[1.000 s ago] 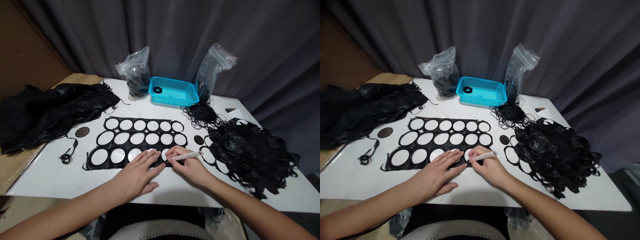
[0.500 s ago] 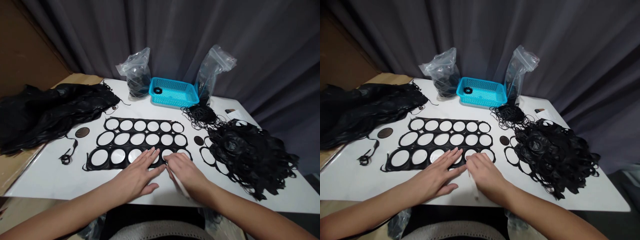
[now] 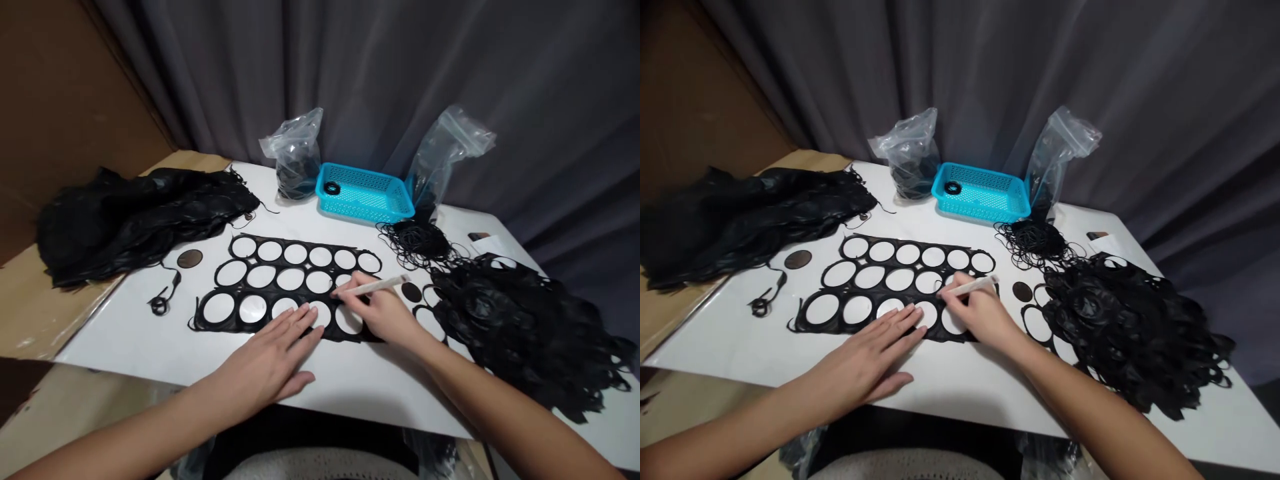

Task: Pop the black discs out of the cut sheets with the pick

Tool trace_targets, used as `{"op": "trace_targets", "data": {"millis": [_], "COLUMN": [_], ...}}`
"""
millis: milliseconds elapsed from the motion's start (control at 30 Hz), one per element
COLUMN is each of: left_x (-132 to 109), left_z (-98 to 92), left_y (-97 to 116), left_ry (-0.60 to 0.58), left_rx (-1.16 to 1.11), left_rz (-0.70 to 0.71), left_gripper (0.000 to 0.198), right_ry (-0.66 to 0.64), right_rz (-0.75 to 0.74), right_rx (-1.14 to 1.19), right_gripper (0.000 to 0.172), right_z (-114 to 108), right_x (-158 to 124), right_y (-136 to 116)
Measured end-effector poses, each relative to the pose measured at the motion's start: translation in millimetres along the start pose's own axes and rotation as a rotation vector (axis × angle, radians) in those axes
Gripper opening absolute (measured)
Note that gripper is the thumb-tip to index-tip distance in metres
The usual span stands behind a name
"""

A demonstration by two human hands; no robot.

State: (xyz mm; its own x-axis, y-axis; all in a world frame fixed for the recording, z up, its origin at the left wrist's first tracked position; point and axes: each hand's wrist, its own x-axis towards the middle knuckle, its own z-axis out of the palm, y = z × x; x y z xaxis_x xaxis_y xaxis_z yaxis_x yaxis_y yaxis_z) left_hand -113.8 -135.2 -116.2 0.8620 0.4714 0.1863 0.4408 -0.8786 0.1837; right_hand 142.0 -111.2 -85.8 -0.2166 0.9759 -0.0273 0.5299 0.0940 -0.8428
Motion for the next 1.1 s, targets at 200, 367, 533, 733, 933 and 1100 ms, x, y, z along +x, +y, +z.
{"op": "trace_targets", "data": {"millis": [200,367,533,733,933,1100], "left_x": [-20.1,-19.0,-18.2,-17.4,-19.5,-21.1], "left_z": [1.0,1.8,-0.1,0.8,3.7,3.3], "left_y": [5.8,6.9,6.9,6.5,5.3,6.4], "left_ry": [0.008,-0.013,-0.014,-0.003,-0.006,-0.003], "left_rx": [0.029,-0.012,-0.034,-0.069,-0.078,-0.058], "left_rz": [-0.097,-0.123,-0.131,-0.148,-0.16,-0.156], "left_gripper": [0.052,0.053,0.052,0.052,0.057,0.055], "right_ry": [-0.19,-0.191,-0.18,-0.14,-0.101,0.135], "right_rz": [0.009,0.033,0.028,-0.195,-0.534,-0.392], "right_rx": [0.101,0.104,0.083,-0.05,-0.436,-0.454], "right_gripper": [0.017,0.014,0.012,0.018,0.016,0.018], "right_z": [32.8,35.9,37.0,36.4,50.2,15.1], "right_x": [-12.7,-16.1,-16.9,-19.6,-34.6,-6.8], "right_y": [-10.6,-10.4,-13.1,-11.3,-3.0,17.8]}}
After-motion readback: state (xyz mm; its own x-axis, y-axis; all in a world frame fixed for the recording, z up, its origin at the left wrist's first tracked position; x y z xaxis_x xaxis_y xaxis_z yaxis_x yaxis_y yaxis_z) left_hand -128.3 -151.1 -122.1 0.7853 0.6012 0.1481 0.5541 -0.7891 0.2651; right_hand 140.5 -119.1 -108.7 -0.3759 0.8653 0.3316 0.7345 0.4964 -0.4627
